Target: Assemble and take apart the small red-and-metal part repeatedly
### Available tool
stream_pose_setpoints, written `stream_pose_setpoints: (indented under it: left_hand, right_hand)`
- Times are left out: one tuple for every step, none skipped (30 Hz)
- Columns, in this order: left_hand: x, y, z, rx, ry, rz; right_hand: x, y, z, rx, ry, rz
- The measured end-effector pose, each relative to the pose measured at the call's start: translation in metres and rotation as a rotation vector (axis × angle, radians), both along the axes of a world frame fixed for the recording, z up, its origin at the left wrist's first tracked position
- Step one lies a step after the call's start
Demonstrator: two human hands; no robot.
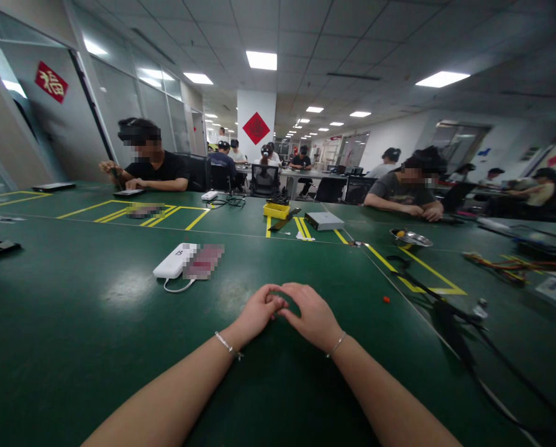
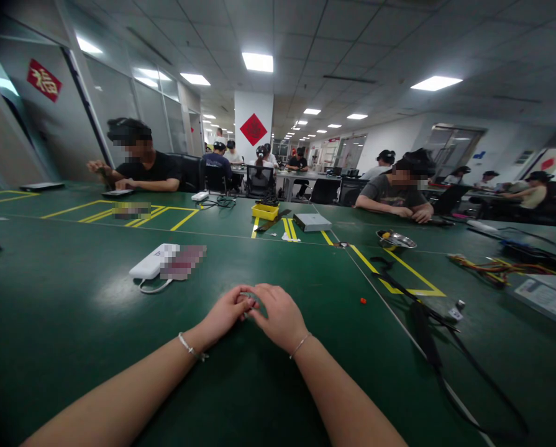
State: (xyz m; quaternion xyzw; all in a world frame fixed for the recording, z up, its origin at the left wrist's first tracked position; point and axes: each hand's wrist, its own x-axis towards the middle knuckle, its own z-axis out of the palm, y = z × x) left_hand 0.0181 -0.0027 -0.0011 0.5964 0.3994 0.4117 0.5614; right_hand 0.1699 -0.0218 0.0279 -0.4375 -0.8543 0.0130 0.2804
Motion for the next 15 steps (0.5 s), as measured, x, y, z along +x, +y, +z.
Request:
stream_pose_setpoints:
  left_hand:
    - [-0.002, 0.001, 0.000, -0.019, -0.004, 0.011]
    - [-0.003, 0.001, 0.001, -0.032, -0.008, 0.017]
    - [-0.004, 0.001, 0.001, -0.038, -0.015, 0.017]
    - [-0.005, 0.001, 0.002, -0.039, -0.023, 0.012]
    - [-0.006, 0.001, 0.002, -0.038, -0.031, 0.003]
    - [-0.006, 0.001, 0.002, -0.038, -0.039, -0.003]
    - [-0.006, 0.001, 0.001, -0.040, -0.044, -0.007]
    - [-0.006, 0.001, 0.001, -0.044, -0.047, -0.007]
    - [-0.006, 0.001, 0.000, -0.046, -0.051, -0.005]
    - [-0.006, 0.001, 0.000, -0.047, -0.057, -0.002]
    - [-0.006, 0.001, -0.001, -0.047, -0.068, -0.002]
    - [-0.006, 0.002, -0.001, -0.048, -0.081, -0.004]
    - [-0.006, 0.002, -0.002, -0.052, -0.096, -0.008]
    - [-0.006, 0.002, -0.002, -0.060, -0.109, -0.012]
    - [-0.006, 0.002, -0.001, -0.068, -0.119, -0.012]
  right_hand:
    - [0.011, 0.006, 0.001, 0.004, -0.020, -0.071]
    - [0.025, 0.012, 0.002, 0.004, -0.040, -0.176]
    - [0.041, 0.018, 0.002, -0.003, -0.061, -0.308]
    - [0.059, 0.023, 0.000, -0.016, -0.082, -0.459]
    - [0.079, 0.028, -0.003, -0.048, -0.105, -0.606]
    - [0.098, 0.032, -0.006, -0.081, -0.118, -0.756]
    - [0.117, 0.035, -0.011, -0.115, -0.117, -0.898]
    - [0.134, 0.037, -0.015, -0.165, -0.112, -0.999]
    - [0.150, 0.039, -0.020, -0.213, -0.108, -1.070]
    - [0.162, 0.040, -0.025, -0.260, -0.109, -1.113]
    - [0.173, 0.041, -0.030, -0.304, -0.116, -1.127]
    - [0.180, 0.042, -0.034, -0.338, -0.128, -1.122]
    - [0.186, 0.042, -0.037, -0.363, -0.145, -1.106]
    - [0.190, 0.043, -0.039, -0.380, -0.160, -1.088]
    - [0.193, 0.044, -0.041, -0.388, -0.172, -1.073]
